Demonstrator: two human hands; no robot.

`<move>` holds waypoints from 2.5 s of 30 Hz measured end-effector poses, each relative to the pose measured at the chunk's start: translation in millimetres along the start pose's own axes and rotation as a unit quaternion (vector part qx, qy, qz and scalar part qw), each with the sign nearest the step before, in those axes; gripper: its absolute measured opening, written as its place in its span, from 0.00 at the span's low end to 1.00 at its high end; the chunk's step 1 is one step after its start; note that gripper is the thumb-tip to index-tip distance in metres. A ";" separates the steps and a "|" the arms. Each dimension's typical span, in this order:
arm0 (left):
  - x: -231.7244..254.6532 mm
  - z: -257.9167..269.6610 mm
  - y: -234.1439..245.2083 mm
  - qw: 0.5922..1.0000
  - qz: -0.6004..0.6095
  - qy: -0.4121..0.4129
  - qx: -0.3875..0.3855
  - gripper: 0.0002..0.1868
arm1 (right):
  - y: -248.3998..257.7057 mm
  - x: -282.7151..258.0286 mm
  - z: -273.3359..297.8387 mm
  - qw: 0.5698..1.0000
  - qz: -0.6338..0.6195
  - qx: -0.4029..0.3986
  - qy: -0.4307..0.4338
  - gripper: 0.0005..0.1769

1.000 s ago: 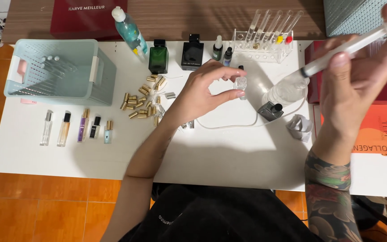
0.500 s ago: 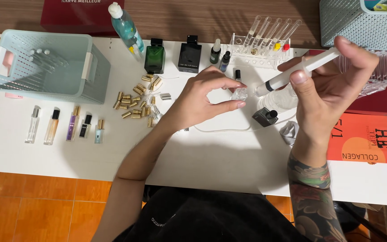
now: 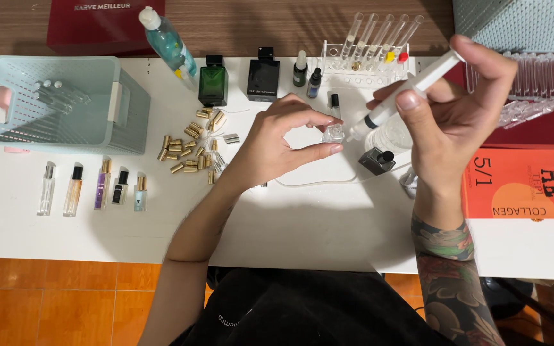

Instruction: Filling small perfume vials from larger bottles using a syringe and tubing.

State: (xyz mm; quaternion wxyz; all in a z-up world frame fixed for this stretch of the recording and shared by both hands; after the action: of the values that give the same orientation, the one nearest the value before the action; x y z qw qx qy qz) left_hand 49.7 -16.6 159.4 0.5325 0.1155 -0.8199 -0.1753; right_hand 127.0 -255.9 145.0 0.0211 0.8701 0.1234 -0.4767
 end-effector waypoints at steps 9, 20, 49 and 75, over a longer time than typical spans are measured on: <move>-0.8 1.0 -0.5 1.000 -0.003 -0.006 0.010 0.18 | -16.0 -11.6 -5.4 1.000 -0.013 -0.017 0.009 0.32; 0.6 -0.4 -2.8 1.000 -0.020 -0.010 -0.001 0.18 | -7.4 4.0 -1.2 0.998 -0.018 -0.038 0.049 0.31; -2.1 0.8 -3.1 0.999 -0.034 -0.021 0.016 0.16 | -27.0 -14.8 -6.6 0.998 0.024 -0.038 0.041 0.20; -116.3 -4.0 -67.7 0.947 -0.162 0.128 -0.245 0.15 | 34.1 -5.1 -11.8 0.986 -0.074 0.092 0.117 0.25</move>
State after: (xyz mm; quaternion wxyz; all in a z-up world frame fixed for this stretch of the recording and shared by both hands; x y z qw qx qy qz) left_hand 100.8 -35.2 36.3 0.6094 0.1345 -0.6466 -0.4386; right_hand 142.1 -288.1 152.9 -0.1089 0.9067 0.1444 -0.3809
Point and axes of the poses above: each hand's wrist, its own z-axis away from the middle knuckle, its own y-axis out of the back of the hand, x = y × z, the point moved 3 cm from there along -z, towards the middle knuckle, and after that the axes turned 3 degrees about y, right-handed, at the moved point
